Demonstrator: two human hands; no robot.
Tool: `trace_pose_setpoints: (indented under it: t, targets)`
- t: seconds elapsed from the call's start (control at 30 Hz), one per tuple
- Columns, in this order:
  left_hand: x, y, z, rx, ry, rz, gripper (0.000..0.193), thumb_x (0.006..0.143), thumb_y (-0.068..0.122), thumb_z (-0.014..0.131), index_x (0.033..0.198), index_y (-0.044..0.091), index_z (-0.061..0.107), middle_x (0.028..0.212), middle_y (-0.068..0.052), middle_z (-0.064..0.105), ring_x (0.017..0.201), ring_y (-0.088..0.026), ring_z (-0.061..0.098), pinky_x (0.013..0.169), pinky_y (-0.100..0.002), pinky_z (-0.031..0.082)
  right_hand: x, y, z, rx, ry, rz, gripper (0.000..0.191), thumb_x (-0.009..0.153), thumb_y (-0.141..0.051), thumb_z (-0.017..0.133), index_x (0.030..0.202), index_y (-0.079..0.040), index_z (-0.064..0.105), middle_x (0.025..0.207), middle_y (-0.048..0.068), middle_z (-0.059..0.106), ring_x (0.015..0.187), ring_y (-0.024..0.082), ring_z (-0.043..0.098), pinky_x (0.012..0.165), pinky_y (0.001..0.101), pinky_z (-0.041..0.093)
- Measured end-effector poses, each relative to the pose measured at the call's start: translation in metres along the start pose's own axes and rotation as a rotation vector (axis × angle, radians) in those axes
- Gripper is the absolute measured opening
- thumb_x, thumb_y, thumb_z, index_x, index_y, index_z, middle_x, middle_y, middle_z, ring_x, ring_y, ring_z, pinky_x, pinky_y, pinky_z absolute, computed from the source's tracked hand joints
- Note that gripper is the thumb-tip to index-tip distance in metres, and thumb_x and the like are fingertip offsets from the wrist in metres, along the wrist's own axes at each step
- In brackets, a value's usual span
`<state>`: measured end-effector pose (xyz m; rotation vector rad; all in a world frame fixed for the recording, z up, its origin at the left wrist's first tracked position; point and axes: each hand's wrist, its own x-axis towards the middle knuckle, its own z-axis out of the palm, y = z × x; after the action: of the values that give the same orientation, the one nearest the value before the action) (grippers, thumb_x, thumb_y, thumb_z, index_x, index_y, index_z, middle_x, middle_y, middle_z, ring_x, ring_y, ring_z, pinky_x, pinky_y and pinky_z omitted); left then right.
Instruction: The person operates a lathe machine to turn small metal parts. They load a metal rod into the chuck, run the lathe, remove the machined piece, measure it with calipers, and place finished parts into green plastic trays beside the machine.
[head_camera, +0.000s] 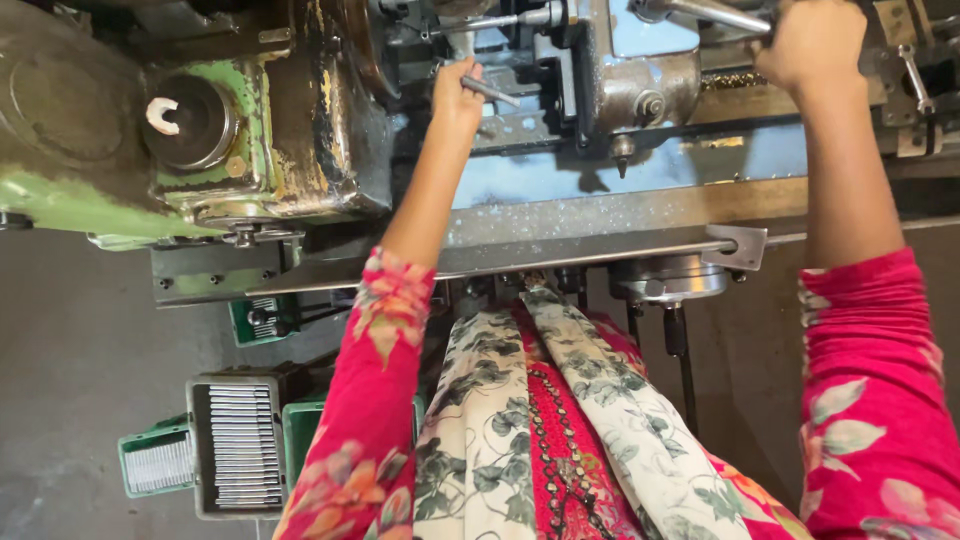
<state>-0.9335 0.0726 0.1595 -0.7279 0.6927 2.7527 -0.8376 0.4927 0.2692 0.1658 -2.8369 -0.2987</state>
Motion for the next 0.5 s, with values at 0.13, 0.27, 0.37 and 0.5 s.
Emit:
trace_pose_setpoints:
  t: [0.13, 0.27, 0.37, 0.5]
  targets:
    - [0.014, 0.000, 0.031, -0.169, 0.020, 0.097, 0.035, 0.081, 0.001, 0.075, 0.114, 0.005, 0.064, 0.116, -0.007, 0.065, 0.113, -0.025, 0.062, 0.101, -0.039, 0.044, 0.029, 0.001, 0.014, -0.055, -0.307, 0.165, 0.029, 0.083, -0.031, 0.075, 0.089, -0.002, 0.080, 0.090, 0.023, 0.076, 0.083, 0.041, 0.074, 0.072, 0.0474, 0.057]
    - [0.011, -0.002, 0.046, -0.223, 0.097, 0.110, 0.038, 0.075, 0.001, 0.079, 0.109, 0.013, 0.065, 0.104, -0.004, 0.066, 0.105, -0.023, 0.063, 0.096, -0.041, 0.045, 0.043, -0.003, 0.008, -0.054, -0.420, 0.213, 0.034, 0.077, -0.029, 0.074, 0.094, -0.001, 0.080, 0.092, 0.026, 0.076, 0.085, 0.042, 0.074, 0.072, 0.0487, 0.058]
    - [0.013, -0.003, 0.052, -0.227, 0.151, 0.172, 0.035, 0.076, 0.008, 0.082, 0.107, 0.005, 0.066, 0.103, -0.006, 0.068, 0.101, -0.025, 0.066, 0.091, -0.041, 0.050, 0.042, -0.003, 0.002, -0.023, -0.405, 0.199, 0.033, 0.076, -0.028, 0.074, 0.092, 0.000, 0.080, 0.091, 0.026, 0.076, 0.084, 0.042, 0.074, 0.074, 0.0478, 0.057]
    - [0.025, -0.005, 0.057, -0.181, 0.337, 0.264, 0.022, 0.078, 0.007, 0.081, 0.091, 0.003, 0.065, 0.090, -0.008, 0.067, 0.079, -0.024, 0.065, 0.073, -0.040, 0.051, 0.037, -0.007, 0.008, 0.011, -0.288, 0.263, 0.028, 0.076, -0.027, 0.076, 0.082, 0.001, 0.078, 0.087, 0.026, 0.075, 0.081, 0.041, 0.074, 0.076, 0.0466, 0.057]
